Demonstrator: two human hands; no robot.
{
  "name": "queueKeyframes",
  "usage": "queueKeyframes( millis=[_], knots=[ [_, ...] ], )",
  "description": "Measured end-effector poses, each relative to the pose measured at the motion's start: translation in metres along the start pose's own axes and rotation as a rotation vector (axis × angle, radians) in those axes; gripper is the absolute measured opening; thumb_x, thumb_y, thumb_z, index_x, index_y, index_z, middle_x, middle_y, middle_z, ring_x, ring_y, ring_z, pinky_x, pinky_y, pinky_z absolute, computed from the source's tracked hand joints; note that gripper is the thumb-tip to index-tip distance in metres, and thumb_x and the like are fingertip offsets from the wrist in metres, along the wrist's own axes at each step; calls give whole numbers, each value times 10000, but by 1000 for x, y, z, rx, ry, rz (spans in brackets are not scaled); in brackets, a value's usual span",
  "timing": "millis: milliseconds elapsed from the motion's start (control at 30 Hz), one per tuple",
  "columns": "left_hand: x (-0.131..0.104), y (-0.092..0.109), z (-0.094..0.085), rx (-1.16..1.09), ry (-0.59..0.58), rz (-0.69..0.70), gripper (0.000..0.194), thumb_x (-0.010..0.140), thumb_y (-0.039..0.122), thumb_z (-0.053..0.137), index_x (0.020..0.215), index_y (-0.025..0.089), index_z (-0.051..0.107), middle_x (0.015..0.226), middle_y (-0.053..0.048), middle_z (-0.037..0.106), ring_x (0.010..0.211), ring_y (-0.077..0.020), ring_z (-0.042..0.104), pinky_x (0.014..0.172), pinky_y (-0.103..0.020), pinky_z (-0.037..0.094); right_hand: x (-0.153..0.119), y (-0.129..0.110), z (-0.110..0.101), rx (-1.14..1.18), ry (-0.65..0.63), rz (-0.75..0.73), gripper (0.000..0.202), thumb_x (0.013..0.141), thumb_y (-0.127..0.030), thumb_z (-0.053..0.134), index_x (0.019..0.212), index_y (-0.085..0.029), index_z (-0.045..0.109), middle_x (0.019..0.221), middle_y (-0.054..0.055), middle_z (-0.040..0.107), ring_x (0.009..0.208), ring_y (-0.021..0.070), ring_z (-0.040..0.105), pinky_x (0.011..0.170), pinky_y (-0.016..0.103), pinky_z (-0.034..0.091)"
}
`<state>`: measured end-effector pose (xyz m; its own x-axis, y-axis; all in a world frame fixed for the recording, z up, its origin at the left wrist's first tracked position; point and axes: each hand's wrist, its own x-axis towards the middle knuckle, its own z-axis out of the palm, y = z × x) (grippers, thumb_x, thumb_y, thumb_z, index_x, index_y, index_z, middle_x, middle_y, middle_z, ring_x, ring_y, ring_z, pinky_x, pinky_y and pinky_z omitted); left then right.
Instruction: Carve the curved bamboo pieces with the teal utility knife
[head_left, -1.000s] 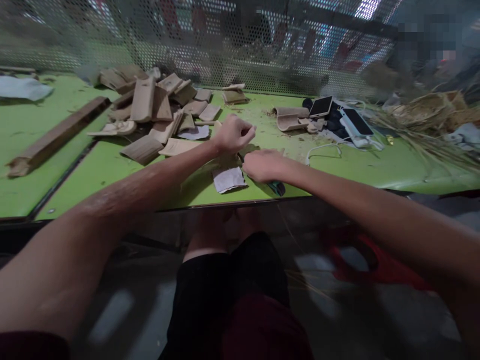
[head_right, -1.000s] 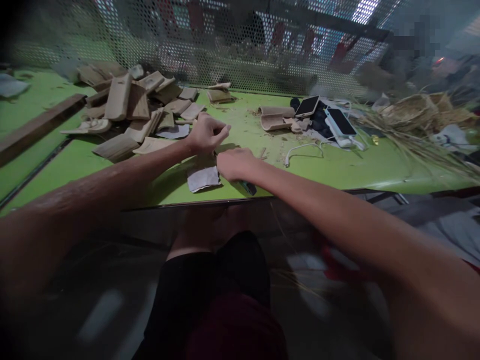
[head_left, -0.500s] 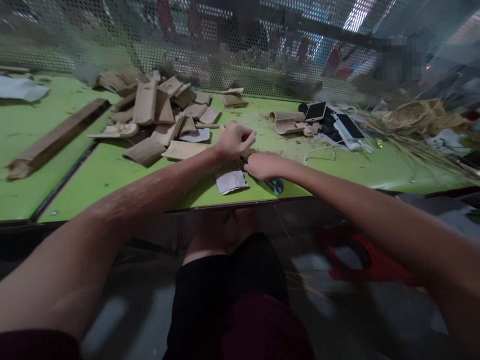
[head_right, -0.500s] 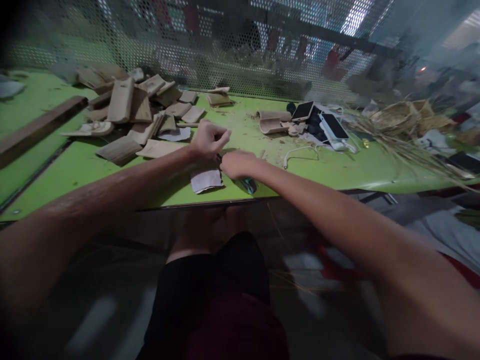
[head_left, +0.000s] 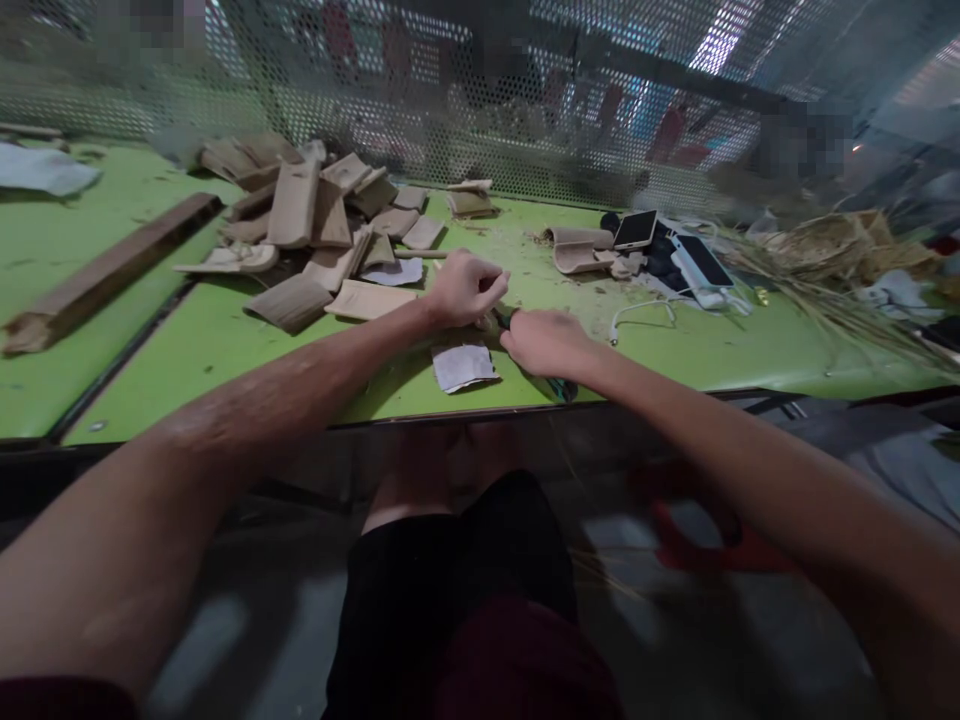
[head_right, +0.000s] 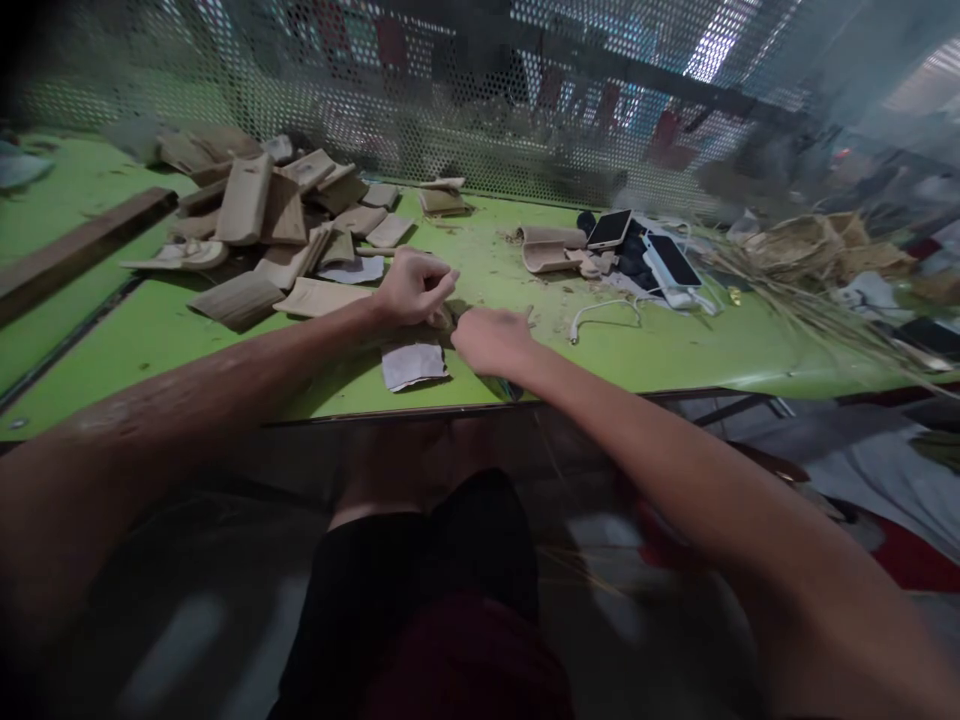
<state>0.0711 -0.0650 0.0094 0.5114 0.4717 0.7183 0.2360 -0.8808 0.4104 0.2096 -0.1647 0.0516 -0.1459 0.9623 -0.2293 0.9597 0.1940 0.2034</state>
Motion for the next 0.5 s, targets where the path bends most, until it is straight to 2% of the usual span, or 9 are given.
queueKeyframes(
  millis=[167, 400, 500],
  knots=[
    [-1, -1, -2, -8, 15, -9, 469, 906, 341, 497, 551, 240, 208, 492, 38, 203, 489, -103, 203, 522, -326, 183, -2, -5, -4, 20, -13, 9, 384, 987, -277, 455, 1116, -104, 773, 1068, 254, 753, 957, 347, 709, 771, 418, 519],
    [1, -2, 1, 24, 12, -14, 478, 930, 385, 505, 566, 239, 231, 488, 43, 202, 513, -107, 194, 518, -325, 186, -11, -14, -6, -104, -18, -147, 397, 927, -81, 452, 1180, -85, 758, 1060, 245, 748, 981, 347, 718, 758, 407, 520],
    [4, -1, 2, 17, 23, 2, 477, 936, 371, 508, 571, 243, 230, 485, 46, 207, 520, -107, 190, 517, -322, 196, -12, -14, -9, -115, -23, -166, 396, 932, -86, 461, 1201, -77, 751, 998, 235, 754, 951, 340, 720, 746, 396, 513]
  ],
)
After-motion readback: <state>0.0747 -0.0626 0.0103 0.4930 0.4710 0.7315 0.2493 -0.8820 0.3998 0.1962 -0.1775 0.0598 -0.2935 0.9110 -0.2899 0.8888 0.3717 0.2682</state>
